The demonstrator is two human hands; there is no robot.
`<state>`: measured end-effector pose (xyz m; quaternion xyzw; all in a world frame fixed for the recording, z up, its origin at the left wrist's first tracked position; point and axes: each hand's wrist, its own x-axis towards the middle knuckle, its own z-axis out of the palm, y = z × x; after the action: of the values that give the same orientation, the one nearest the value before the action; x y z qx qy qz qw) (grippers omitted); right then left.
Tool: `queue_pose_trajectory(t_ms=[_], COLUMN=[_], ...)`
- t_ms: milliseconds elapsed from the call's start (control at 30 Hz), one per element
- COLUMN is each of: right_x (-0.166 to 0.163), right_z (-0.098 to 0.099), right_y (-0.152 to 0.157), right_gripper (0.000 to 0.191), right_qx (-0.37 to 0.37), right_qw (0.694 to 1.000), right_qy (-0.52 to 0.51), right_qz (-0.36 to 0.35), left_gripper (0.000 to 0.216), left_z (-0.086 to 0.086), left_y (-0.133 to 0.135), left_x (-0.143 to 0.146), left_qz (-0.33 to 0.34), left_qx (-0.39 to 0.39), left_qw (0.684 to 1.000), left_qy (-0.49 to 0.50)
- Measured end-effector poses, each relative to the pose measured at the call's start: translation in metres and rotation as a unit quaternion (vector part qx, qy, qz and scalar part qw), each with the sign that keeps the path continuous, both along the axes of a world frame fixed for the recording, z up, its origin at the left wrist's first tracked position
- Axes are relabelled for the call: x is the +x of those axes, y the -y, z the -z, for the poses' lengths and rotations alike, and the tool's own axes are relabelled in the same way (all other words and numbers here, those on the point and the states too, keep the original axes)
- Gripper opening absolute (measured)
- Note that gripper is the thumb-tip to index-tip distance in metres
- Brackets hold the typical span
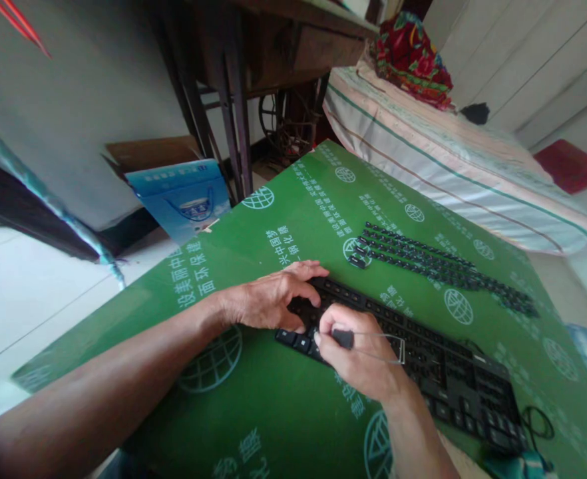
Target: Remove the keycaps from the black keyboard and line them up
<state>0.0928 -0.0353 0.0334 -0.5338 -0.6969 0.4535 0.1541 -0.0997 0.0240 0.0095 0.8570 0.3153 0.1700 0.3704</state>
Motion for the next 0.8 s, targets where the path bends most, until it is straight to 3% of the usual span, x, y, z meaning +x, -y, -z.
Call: queue_pose_trajectory(t_ms=[500,633,800], right_x=[-0.009,-0.007,-0.009], right_z=[0.001,0.006,0.011], right_y=[-0.004,-0.001,0.004], right_gripper=[0.012,0.005,0.014], right_qx=[0.062,0.035,-0.004], right_qw=[0.995,0.998,0.996], right_qy=[0.079,0.038,-0.043], right_qz=[-0.007,0.026,0.084], left_gripper=[0.028,0.025,0.025], left_z=[0.0,-0.002,-0.008], left_y=[0.002,0.006,0.014], left_x=[0.002,0.004,0.009], left_qz=[0.0,-0.009,-0.019], left_qx=[0.018,0.022,0.034], left_qw=[1.0,0.999,0.998], left_qy=[-0.019,-0.022,-0.054])
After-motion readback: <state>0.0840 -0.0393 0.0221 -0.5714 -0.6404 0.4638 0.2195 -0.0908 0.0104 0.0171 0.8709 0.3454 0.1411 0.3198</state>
